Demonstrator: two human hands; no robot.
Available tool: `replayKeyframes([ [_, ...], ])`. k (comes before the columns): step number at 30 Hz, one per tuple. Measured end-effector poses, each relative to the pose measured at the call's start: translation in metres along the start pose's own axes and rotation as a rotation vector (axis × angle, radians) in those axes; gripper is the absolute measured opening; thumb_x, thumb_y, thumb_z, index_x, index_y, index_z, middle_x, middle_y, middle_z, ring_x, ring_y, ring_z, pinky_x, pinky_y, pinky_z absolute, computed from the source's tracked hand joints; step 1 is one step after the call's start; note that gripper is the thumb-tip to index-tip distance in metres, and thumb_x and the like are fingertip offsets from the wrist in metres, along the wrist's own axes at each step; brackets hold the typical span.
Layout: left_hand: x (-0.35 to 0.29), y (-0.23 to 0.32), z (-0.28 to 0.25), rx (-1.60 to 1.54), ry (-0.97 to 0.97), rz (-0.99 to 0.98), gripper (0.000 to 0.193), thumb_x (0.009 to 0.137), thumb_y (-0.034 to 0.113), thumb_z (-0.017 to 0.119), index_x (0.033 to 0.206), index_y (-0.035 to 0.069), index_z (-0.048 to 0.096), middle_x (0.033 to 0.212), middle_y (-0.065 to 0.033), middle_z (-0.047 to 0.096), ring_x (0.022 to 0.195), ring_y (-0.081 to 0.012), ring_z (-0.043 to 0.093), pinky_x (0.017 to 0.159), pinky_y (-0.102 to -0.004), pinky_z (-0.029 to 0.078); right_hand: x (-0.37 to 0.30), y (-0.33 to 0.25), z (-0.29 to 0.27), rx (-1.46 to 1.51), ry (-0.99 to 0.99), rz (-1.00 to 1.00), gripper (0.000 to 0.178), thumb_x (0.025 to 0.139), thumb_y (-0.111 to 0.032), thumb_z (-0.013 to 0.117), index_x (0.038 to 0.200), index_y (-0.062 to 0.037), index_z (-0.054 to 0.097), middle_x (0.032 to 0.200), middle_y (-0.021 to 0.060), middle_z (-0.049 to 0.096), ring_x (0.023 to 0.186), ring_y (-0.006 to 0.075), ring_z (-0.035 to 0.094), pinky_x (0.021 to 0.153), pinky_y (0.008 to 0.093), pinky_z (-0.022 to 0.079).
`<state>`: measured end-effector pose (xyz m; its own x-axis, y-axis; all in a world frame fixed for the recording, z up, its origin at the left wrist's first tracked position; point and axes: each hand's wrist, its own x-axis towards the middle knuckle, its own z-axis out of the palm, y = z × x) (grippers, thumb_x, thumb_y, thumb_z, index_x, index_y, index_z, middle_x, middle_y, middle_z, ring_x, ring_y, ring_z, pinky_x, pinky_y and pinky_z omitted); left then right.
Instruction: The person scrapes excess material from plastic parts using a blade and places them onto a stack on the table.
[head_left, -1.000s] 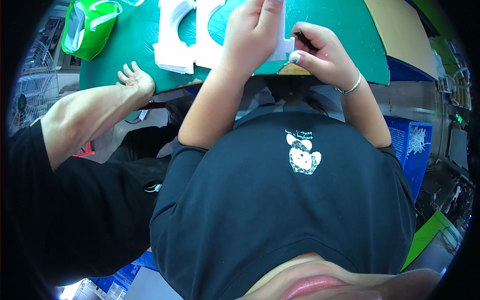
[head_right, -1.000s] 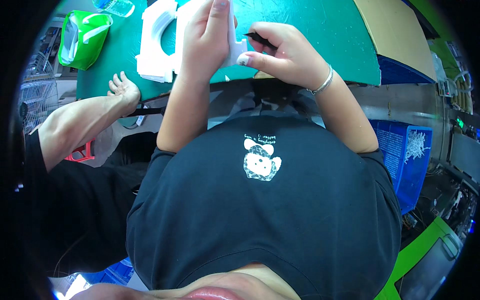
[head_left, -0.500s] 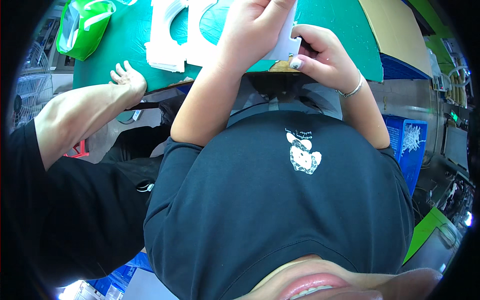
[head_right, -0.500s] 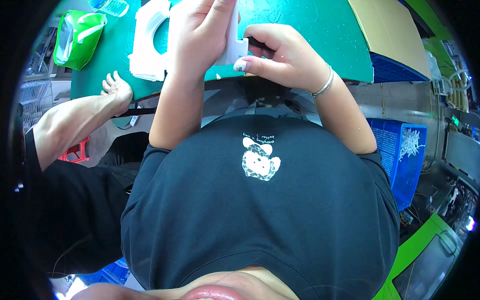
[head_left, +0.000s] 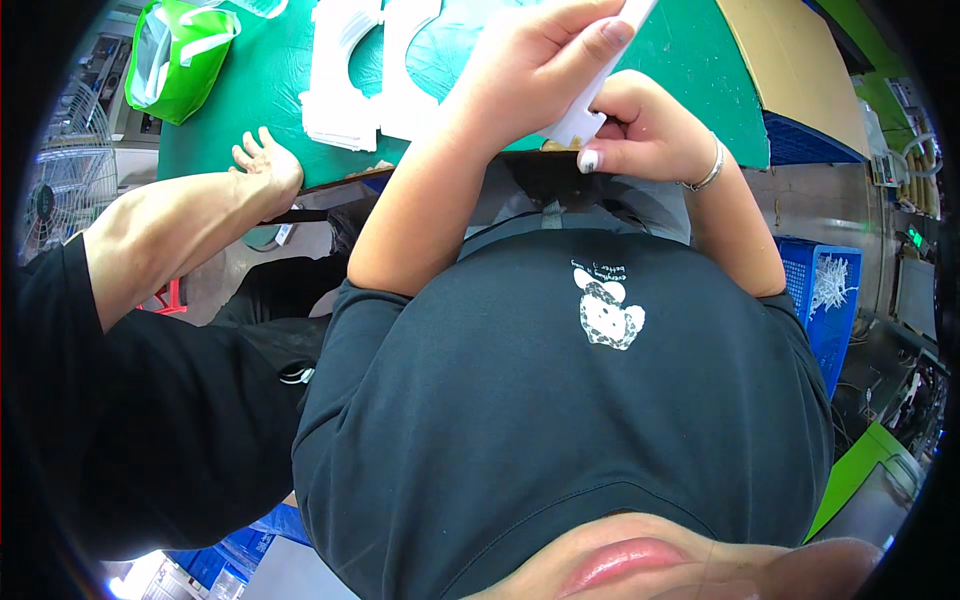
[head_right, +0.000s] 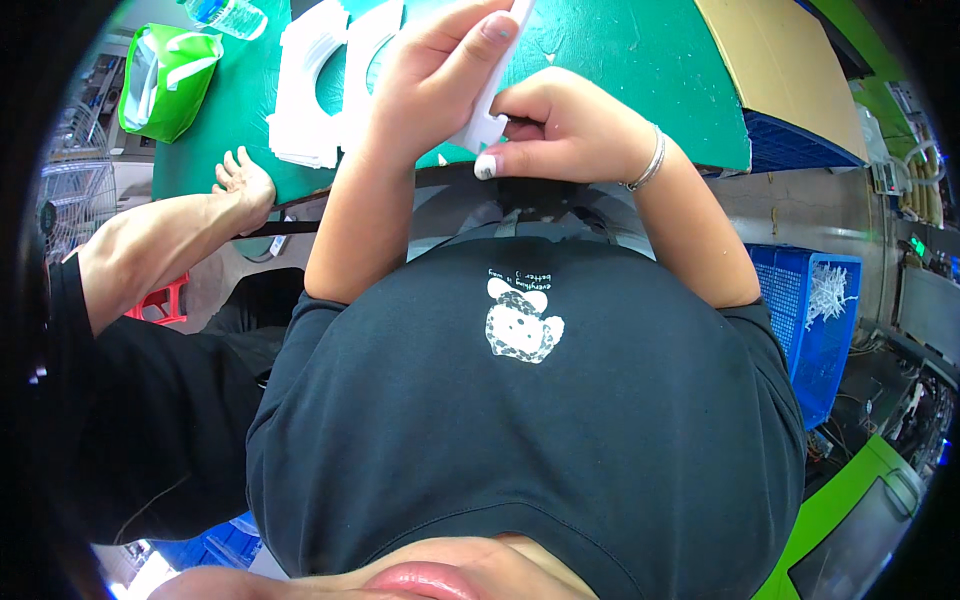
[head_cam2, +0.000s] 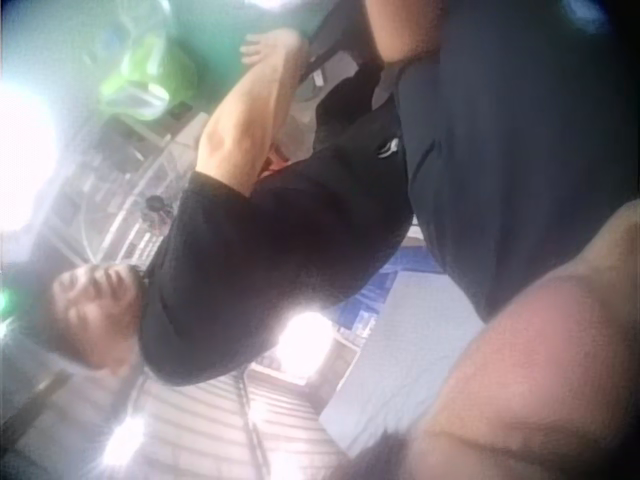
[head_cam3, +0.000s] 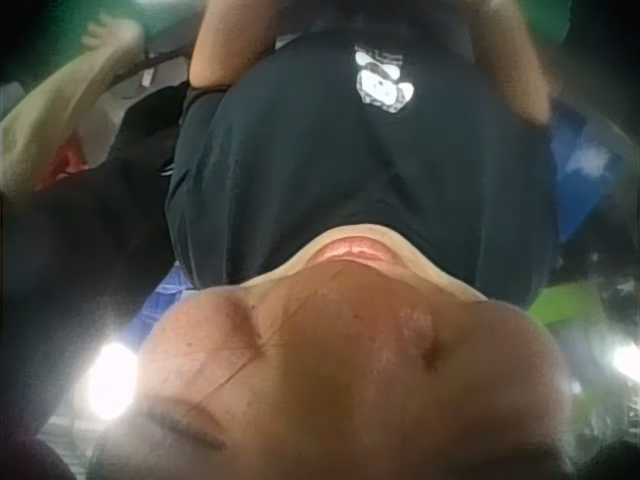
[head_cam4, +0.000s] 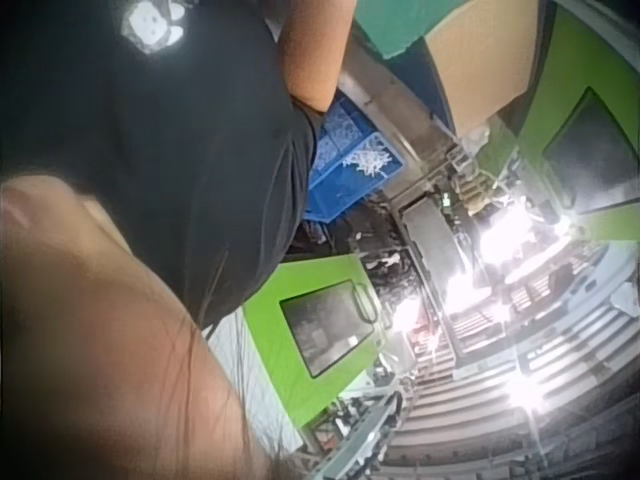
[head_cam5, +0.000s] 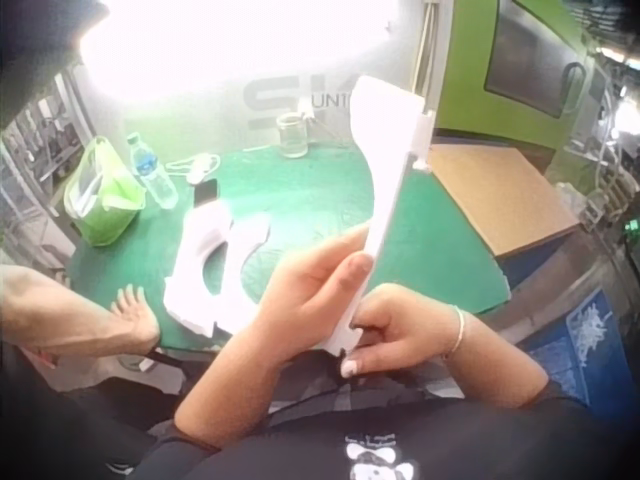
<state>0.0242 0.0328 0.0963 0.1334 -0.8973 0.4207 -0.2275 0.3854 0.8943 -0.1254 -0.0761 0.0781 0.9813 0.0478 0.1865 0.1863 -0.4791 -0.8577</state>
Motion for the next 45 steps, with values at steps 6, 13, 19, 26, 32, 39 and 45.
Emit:
replayKeyframes([
  [6, -0.005, -0.01, 0.014, 0.023, 0.13, 0.048, 0.034, 0.096, 0.031, 0.056, 0.118, 0.007, 0.064, 0.086, -0.0051, 0.067, 0.076, -0.0083, 0.059, 0.066, -0.0249, 0.048, 0.0, 0.001, 0.002, 0.251, -0.147, 0.104, 0.028, 0.083, -0.022, 0.071, 0.074, -0.001, 0.054, 0.061, -0.0033, 0.044, 0.059, 0.0075, 0.039, 0.054, 0.0253, 0.036],
  [13, -0.005, -0.009, 0.013, 0.014, 0.077, -0.014, 0.034, 0.096, 0.031, 0.056, 0.121, 0.008, 0.063, 0.091, -0.0057, 0.068, 0.078, -0.0092, 0.059, 0.069, -0.0252, 0.048, -0.002, 0.032, 0.017, 0.794, -0.318, 0.118, 0.039, 0.084, -0.037, 0.068, 0.072, -0.0033, 0.053, 0.06, -0.0035, 0.043, 0.052, 0.0064, 0.037, 0.046, 0.0227, 0.028],
  [19, -0.005, -0.027, 0.017, -0.069, 0.094, 0.031, 0.034, 0.096, 0.03, 0.055, 0.121, 0.008, 0.062, 0.094, -0.0051, 0.068, 0.08, -0.0088, 0.059, 0.071, -0.0243, 0.048, -0.001, 0.037, 0.016, 1.157, -0.395, 0.043, 0.044, 0.085, -0.04, 0.066, 0.065, -0.0104, 0.042, 0.057, -0.0044, 0.036, 0.049, 0.0058, 0.031, 0.043, 0.0227, 0.023],
  [26, -0.005, -0.032, 0.012, -0.2, 0.409, -0.175, 0.036, 0.097, 0.018, 0.053, 0.129, 0.001, 0.05, 0.102, -0.0102, 0.065, 0.093, -0.0116, 0.058, 0.079, -0.0226, 0.046, -0.013, 0.038, 0.013, 0.716, 0.247, 0.16, 0.028, 0.088, -0.028, 0.066, 0.079, -0.0071, 0.05, 0.066, -0.004, 0.043, 0.054, 0.0048, 0.036, 0.047, 0.0206, 0.028],
  [32, -0.006, -0.051, 0.015, -0.35, 0.556, -0.102, 0.024, 0.096, 0.013, 0.054, 0.113, -0.001, 0.046, 0.085, -0.0083, 0.064, 0.073, -0.0084, 0.058, 0.064, -0.023, 0.045, -0.021, 0.037, 0.012, 0.515, 0.495, 0.19, 0.014, 0.086, -0.007, 0.067, 0.096, -0.0002, 0.061, 0.075, -0.0069, 0.046, 0.069, 0.0025, 0.039, 0.063, 0.0186, 0.036],
  [39, -0.01, -0.049, 0.019, -0.38, 0.548, -0.094, 0.022, 0.095, 0.013, 0.055, 0.109, -0.003, 0.048, 0.086, -0.0079, 0.064, 0.071, -0.01, 0.058, 0.065, -0.024, 0.046, -0.024, 0.039, 0.01, 0.61, 0.543, 0.129, 0.011, 0.088, -0.007, 0.065, 0.096, -0.0007, 0.062, 0.077, -0.0055, 0.051, 0.069, 0.0021, 0.042, 0.064, 0.019, 0.038],
  [45, -0.016, -0.049, 0.022, -0.4, 0.579, -0.086, 0.019, 0.095, 0.014, 0.056, 0.104, -0.002, 0.051, 0.084, -0.0077, 0.064, 0.072, -0.0116, 0.059, 0.066, -0.0248, 0.048, -0.028, 0.043, 0.003, 0.691, 0.559, 0.139, 0.01, 0.089, -0.008, 0.064, 0.096, -0.0016, 0.062, 0.073, -0.0054, 0.051, 0.059, 0.0019, 0.04, 0.053, 0.0183, 0.033],
])
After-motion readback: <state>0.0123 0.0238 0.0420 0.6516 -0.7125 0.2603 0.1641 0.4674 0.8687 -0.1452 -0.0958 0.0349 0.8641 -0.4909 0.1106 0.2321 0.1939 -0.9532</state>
